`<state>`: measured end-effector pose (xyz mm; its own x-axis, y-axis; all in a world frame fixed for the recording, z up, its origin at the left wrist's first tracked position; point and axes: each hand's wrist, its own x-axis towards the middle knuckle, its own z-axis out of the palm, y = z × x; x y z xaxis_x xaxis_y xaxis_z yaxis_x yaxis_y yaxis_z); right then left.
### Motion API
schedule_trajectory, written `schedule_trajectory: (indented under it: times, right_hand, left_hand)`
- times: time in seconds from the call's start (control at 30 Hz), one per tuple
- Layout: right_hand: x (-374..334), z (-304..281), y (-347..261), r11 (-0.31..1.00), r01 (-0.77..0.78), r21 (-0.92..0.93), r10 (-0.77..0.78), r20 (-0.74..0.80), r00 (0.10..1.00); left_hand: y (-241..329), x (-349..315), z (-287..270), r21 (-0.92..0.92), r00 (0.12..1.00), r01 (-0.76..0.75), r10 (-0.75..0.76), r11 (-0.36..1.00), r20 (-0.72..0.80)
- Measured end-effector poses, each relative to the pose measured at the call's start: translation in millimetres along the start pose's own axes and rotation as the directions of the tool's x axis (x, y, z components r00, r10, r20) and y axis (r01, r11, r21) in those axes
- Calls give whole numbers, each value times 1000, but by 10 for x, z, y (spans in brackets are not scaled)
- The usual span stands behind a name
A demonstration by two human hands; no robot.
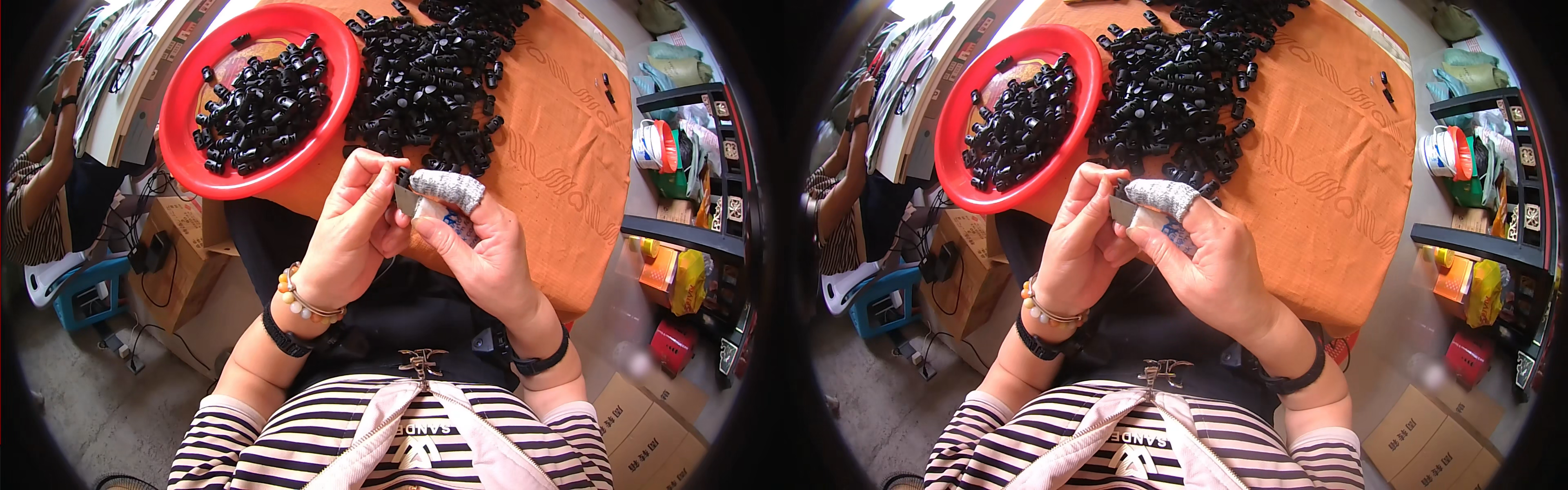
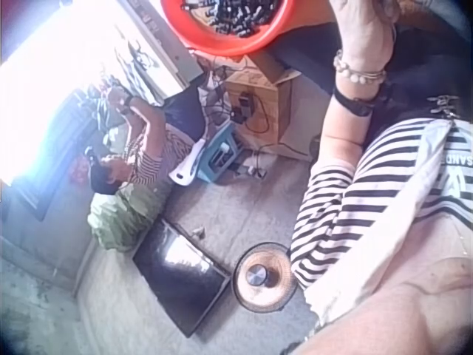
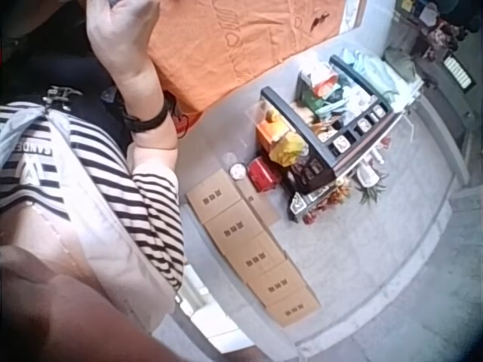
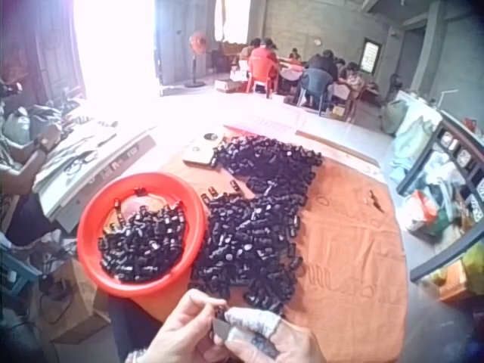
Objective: Clean and inspect small black plastic shoe components using a small brush or tool.
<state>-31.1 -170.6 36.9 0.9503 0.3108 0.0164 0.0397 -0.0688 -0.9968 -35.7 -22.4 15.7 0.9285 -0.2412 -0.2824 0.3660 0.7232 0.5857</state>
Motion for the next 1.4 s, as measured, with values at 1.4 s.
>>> schedule_trajectory:
  times: [1.4]
  right_hand:
    - [220, 56, 98, 925, -120, 361, 117, 30, 993]
  left_hand:
    - [-28, 3, -24, -32, 993, 79, -76, 996, 92]
